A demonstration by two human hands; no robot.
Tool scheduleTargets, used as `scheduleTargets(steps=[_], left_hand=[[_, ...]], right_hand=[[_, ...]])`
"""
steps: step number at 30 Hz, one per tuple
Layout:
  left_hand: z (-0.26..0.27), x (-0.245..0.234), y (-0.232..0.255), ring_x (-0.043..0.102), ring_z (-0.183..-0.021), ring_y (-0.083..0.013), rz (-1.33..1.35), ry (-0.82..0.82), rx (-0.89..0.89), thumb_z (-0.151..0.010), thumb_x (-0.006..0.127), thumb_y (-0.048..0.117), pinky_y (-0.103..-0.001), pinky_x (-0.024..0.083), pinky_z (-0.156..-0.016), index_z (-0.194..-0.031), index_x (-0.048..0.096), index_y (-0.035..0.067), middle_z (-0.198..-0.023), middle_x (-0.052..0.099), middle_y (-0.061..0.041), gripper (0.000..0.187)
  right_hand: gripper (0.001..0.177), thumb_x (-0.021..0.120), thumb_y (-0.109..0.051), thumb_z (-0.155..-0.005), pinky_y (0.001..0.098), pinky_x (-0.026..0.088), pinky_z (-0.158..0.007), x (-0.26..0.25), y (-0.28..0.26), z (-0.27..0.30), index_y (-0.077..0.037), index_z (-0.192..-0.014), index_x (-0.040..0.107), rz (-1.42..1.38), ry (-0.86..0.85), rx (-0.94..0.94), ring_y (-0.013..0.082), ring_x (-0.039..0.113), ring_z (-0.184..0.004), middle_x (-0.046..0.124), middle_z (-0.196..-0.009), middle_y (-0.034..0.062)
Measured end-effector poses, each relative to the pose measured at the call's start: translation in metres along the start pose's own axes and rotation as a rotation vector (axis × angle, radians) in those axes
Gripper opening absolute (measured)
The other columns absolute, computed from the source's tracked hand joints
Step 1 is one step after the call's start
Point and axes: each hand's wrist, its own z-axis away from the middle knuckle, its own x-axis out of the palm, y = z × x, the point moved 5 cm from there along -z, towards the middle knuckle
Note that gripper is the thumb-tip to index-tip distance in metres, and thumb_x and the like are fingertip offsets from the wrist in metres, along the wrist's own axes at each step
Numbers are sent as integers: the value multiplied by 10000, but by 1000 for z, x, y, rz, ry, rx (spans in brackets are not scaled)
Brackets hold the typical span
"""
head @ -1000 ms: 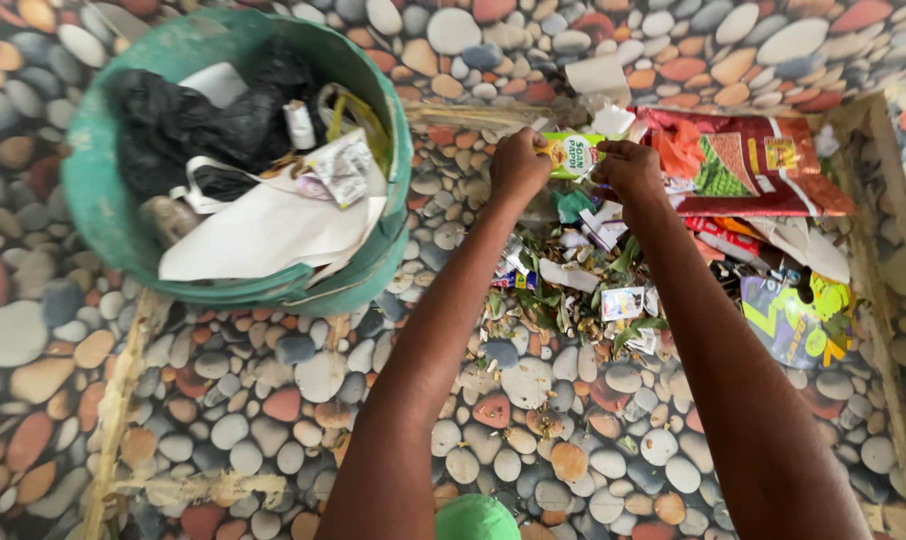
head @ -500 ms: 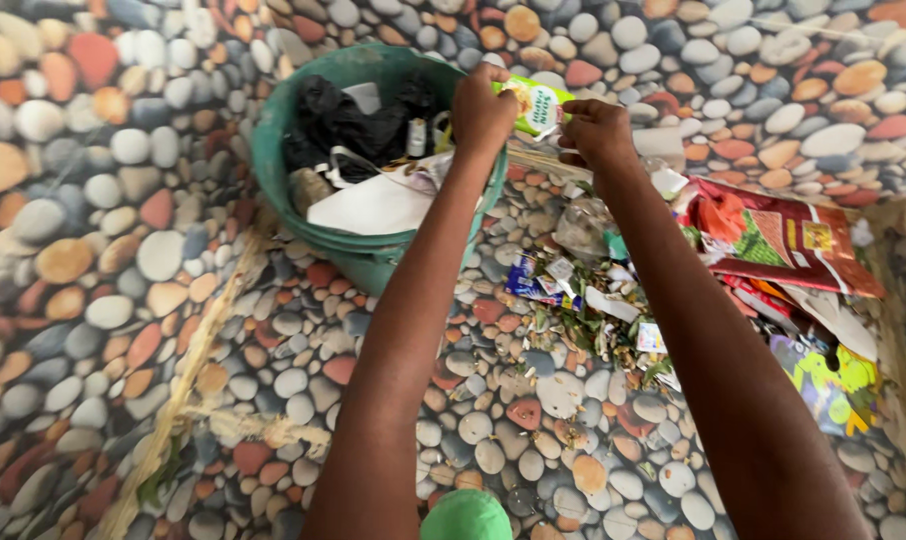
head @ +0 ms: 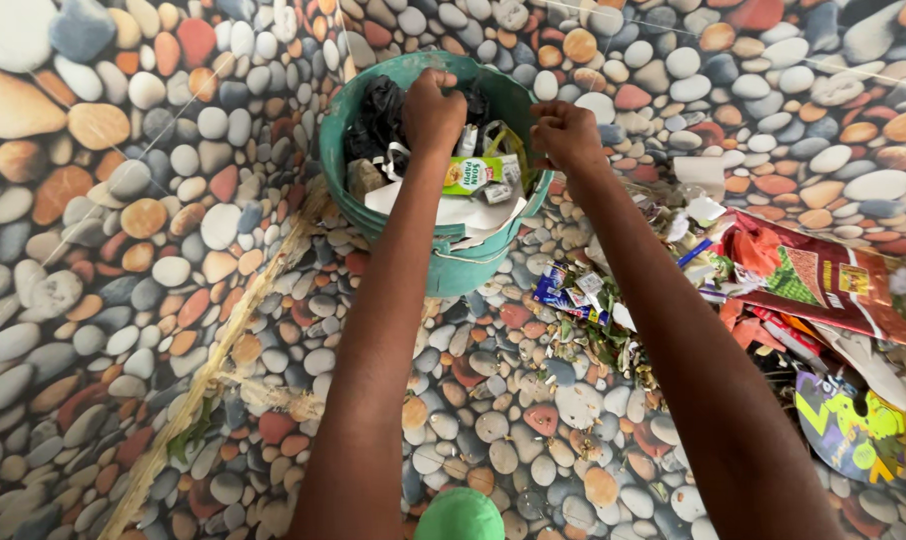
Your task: The person sorts a pile of mixed waste on a pebble-patterned floor into a green bucket. They pick up various items including plastic bags, paper wrappers, and organic debris by hand and place them into the bucket. The person handles the items one by one, occasionally adjusting the pile to reach items underneath.
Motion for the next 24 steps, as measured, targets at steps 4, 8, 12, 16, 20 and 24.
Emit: scheduleTargets(steps=[4,8,12,16,20,24], left_hand=[[7,51,5,721,-1008,-342,42,-24,127,-751,689,134,-434,546,-898,-985,758,96,-1022,771,-151,247],[29,116,17,727,-1005,-345,119,-102,205,-763,698,135,-431,551,-901,-967,754,82,-1002,774,-161,218],[63,179,32,736,-965,-328,180,-228,157,-755,698,136,-422,559,-846,-966,741,77,-997,768,-149,224],[103,241,33,737,-971,-311,158,-368,90,-745,699,142,-418,553,-837,-997,734,82,-1008,780,-123,260],[140,302,12,739,-987,-308,181,-488,27,-797,700,163,-413,551,-856,-992,728,75,-1025,787,-114,216],[164,344,-29,724,-1006,-316,182,-521,17,-806,675,141,-426,548,-850,-1015,726,73,-1060,770,-123,225]], right_hand=[[382,629,-107,-937,327,588,-732,-40,16,3,-66,-1315,662,-17,44,51,121,675,-852,693,-1010,17],[399,638,-95,-900,329,591,-696,-86,54,-4,-79,-1298,664,5,127,117,125,670,-840,708,-1037,7],[370,663,-110,-915,314,583,-659,-129,105,-12,-62,-1281,663,-39,177,154,130,653,-806,696,-1033,32],[394,654,-50,-896,301,567,-617,-165,156,-14,-42,-1290,656,-87,225,174,130,627,-740,670,-978,42],[372,650,-49,-898,318,539,-563,-190,202,-1,-35,-1269,652,-56,275,289,134,639,-691,687,-934,54],[352,642,-64,-900,307,594,-632,-193,246,4,-60,-1250,679,-55,306,374,125,654,-721,701,-956,32]])
